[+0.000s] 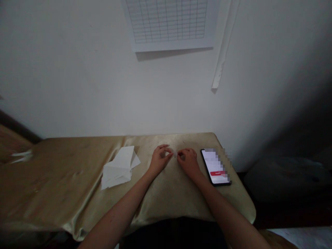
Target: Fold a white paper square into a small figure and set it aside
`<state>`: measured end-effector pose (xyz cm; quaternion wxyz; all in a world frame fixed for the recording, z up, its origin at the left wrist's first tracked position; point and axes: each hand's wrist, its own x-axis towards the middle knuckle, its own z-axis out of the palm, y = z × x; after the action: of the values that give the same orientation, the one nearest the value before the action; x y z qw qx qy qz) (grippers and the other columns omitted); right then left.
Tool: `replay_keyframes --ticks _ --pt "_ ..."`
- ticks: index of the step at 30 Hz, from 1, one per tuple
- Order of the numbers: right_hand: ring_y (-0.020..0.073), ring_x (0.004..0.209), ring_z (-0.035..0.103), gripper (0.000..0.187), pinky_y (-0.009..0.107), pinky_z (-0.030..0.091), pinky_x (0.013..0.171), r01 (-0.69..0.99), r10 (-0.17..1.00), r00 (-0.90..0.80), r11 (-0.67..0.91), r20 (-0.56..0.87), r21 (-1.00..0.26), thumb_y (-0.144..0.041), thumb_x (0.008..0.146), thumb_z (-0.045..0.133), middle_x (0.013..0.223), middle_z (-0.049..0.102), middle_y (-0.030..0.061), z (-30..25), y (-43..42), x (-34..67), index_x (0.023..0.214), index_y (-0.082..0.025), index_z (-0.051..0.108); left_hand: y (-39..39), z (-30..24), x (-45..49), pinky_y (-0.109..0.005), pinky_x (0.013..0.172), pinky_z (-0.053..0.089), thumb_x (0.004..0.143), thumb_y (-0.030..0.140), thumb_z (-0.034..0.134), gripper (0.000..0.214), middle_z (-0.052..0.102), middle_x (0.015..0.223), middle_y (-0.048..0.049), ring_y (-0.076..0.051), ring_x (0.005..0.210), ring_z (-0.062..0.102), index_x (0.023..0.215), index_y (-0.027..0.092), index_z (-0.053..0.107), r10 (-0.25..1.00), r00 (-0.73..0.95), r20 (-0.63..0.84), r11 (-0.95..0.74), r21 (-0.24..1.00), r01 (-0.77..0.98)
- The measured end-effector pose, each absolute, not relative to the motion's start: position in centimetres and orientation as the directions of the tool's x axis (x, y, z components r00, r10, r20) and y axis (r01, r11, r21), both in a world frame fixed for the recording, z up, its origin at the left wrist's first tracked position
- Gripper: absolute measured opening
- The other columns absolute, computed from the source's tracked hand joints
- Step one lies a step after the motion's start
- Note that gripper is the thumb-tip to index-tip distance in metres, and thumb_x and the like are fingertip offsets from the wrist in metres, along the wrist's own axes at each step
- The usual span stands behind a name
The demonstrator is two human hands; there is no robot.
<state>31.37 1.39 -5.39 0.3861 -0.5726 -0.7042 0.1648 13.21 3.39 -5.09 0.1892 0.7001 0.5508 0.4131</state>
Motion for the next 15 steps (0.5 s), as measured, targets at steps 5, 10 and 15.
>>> replay_keyframes --ticks 5,10,15 --pt "0.0260 0.107 0.057 0.015 0.043 0.038 0.101 0.696 0.928 -0.067 0.306 0.365 -0.650 -0.025 0.085 0.061 0.101 0.072 0.0080 -5.47 1.28 31.30 0.095 -0.021 0.072 3.25 -4.92 13.26 -0.053 0.114 0.036 0.080 0.027 0.078 0.003 0.066 0.128 -0.0033 -0.024 0.122 0.059 0.083 0.028 0.077 0.946 0.054 0.319 -0.282 0.727 0.626" --pt "0.0263 0.107 0.056 0.014 0.044 0.037 0.101 0.699 0.924 -0.098 0.329 0.370 -0.635 -0.024 0.085 0.061 0.101 0.073 0.0078 -5.44 1.19 31.35 0.094 -0.022 0.072 3.08 -4.68 13.38 -0.055 0.116 0.034 0.080 0.029 0.078 0.004 0.065 0.130 -0.0026 -0.025 0.122 0.059 0.084 0.029 0.078 0.956 0.051 0.289 -0.254 0.726 0.639" --pt "0.0260 0.108 0.056 0.015 0.043 0.037 0.100 0.692 0.924 -0.103 0.332 0.368 -0.640 -0.022 0.084 0.061 0.101 0.073 0.0071 -5.41 1.13 31.38 0.094 -0.023 0.072 3.00 -4.56 13.38 -0.056 0.117 0.033 0.080 0.030 0.078 0.006 0.065 0.131 -0.0027 -0.026 0.125 0.057 0.086 0.030 0.078 0.954 0.073 0.290 -0.267 0.714 0.647"
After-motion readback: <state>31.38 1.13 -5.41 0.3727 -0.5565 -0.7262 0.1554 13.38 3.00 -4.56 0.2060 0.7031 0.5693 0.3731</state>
